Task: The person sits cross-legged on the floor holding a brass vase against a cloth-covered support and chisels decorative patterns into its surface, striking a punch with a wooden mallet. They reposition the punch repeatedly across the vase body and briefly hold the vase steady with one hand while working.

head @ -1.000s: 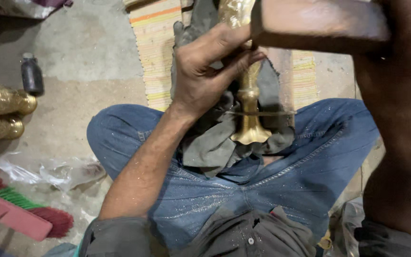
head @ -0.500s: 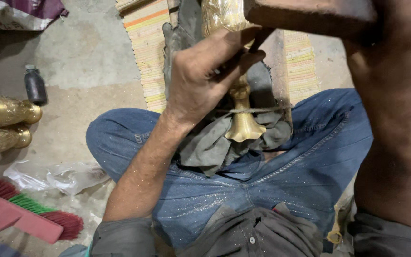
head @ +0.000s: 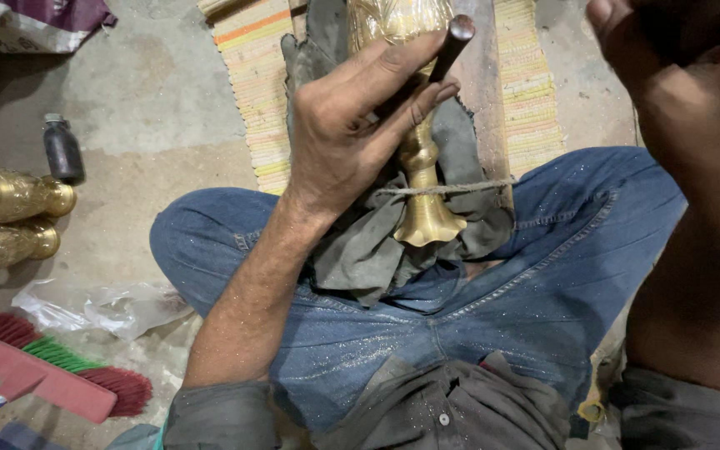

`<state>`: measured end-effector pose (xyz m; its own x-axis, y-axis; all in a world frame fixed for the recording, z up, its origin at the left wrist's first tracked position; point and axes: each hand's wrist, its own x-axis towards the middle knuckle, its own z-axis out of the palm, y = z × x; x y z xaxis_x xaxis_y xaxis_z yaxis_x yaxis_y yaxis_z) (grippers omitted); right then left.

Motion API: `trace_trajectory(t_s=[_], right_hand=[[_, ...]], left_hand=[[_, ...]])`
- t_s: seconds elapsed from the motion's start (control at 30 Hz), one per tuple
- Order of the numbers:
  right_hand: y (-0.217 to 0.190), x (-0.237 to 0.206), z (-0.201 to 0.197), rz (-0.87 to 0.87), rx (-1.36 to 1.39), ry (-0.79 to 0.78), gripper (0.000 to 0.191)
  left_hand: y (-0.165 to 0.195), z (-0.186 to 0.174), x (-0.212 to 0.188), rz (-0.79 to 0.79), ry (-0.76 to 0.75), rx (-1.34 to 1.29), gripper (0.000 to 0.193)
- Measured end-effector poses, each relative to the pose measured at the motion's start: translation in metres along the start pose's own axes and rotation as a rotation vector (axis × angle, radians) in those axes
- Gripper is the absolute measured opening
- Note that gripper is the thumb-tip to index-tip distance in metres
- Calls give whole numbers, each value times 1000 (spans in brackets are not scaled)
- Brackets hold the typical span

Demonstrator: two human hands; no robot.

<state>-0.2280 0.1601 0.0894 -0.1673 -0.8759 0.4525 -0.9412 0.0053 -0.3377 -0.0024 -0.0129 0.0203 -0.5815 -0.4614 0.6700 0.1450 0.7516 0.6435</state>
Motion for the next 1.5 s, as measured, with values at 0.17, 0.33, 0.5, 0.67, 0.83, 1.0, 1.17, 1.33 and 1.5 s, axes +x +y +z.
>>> trace_trajectory(t_s=[0.17,0.33,0.5,0.67,0.83,1.0,1.17,1.33,1.5], right_hand=[[2,0,0,-10,-16,-36,9],[8,2,1,-194,-435,3,7],[9,-2,3,-112,-346,-19,9],[12,-4,2,-81,-333,-27,12],[13,-3,2,-57,-319,-42,15],[7,0,2,-43,-318,-49,18],[7,-1,-1,-14,-326,-76,21],[21,-6,3,72,-161,-110,15],[27,-10,6,40,-169,-97,17]], left_hand=[[0,2,4,4,6,-12,38],[3,-1,3,-14,-13,16,36],[1,-3,3,14,-12,15,37],[0,0,1,-10,-22,12,37],[-3,5,3,23,-11,0,38],[-1,-1,2,-5,-18,-38,35],[-4,3,4,50,-16,22,35],[-4,3,2,22,-20,-2,38],[0,0,4,-5,-41,-26,37]])
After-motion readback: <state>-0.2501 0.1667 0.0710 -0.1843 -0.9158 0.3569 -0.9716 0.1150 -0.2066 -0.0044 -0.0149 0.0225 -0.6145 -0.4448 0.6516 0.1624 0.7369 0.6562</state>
